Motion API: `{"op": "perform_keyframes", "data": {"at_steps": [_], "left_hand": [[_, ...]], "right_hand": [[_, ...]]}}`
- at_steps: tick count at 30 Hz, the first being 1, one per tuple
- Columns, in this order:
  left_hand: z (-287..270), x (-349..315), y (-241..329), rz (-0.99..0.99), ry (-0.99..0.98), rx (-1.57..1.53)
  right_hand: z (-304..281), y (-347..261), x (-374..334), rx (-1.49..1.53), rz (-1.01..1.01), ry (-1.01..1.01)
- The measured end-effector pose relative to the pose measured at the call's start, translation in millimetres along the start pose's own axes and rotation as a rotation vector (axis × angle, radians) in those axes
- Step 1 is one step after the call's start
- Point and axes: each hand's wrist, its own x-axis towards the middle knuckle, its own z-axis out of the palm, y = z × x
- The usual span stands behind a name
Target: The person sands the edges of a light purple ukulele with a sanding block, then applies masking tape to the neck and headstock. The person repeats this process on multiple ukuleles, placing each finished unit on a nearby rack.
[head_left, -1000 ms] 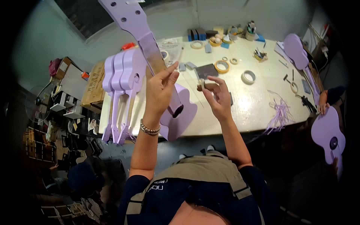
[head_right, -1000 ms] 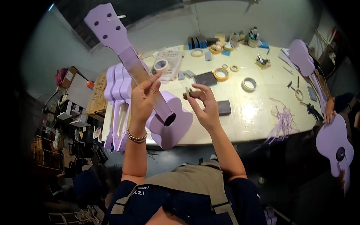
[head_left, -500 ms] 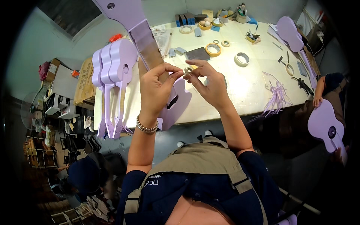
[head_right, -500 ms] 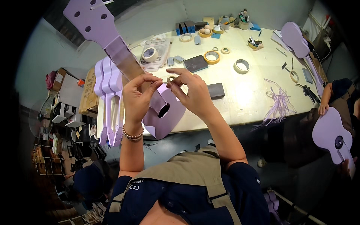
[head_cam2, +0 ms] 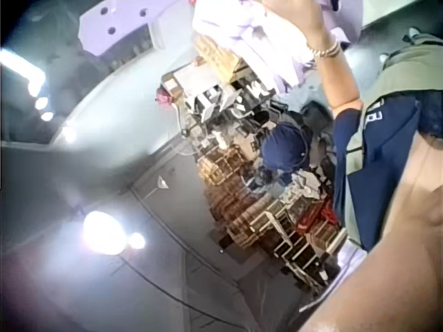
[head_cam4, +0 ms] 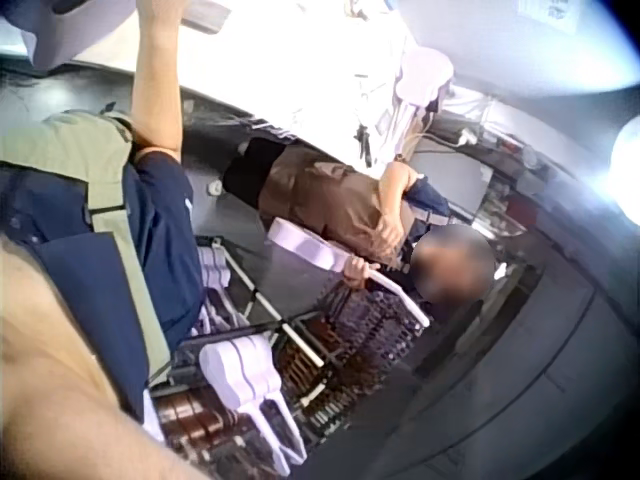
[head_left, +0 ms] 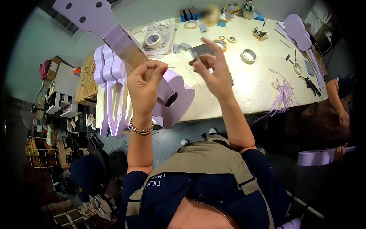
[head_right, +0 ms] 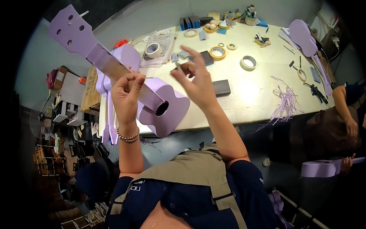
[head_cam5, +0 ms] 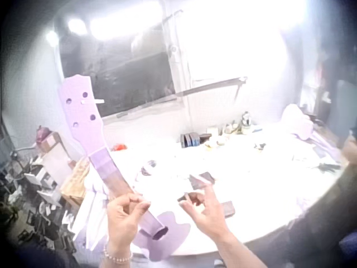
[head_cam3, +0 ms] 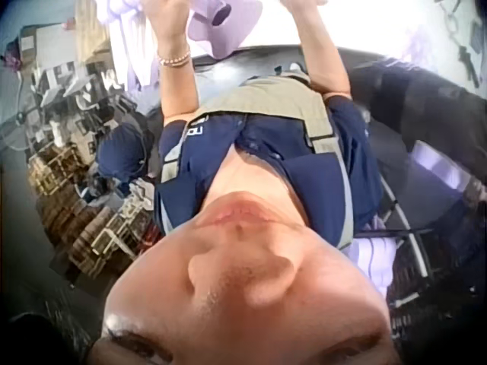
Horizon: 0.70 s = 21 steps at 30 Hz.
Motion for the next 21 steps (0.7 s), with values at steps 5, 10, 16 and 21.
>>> {"op": "perform_keyframes", "data": {"at_steps": [5,10,16,21], "left_hand": [[0.8,-1.4,-1.0,0.102,-0.017,0.020],[5.6,-4.2,0.2,-0.093,-0.022,-0.064],[6.6,-2.4,-7.4,0.193,-0.016,0.298],[8.0,-5.9,-14.5,0.222,-0.030,0.240]], "right_hand": [[25.4,-7.9,3.0,-0.232,-0.207,-0.086],[22.3,-0.7,10.9,-0.238,-0.207,0.038],[28.7,-59.8,61.5,-0.321,-0.467,-0.081],[65.5,-116.0,91.7,-0.427,-0.759,-0.176]]}}
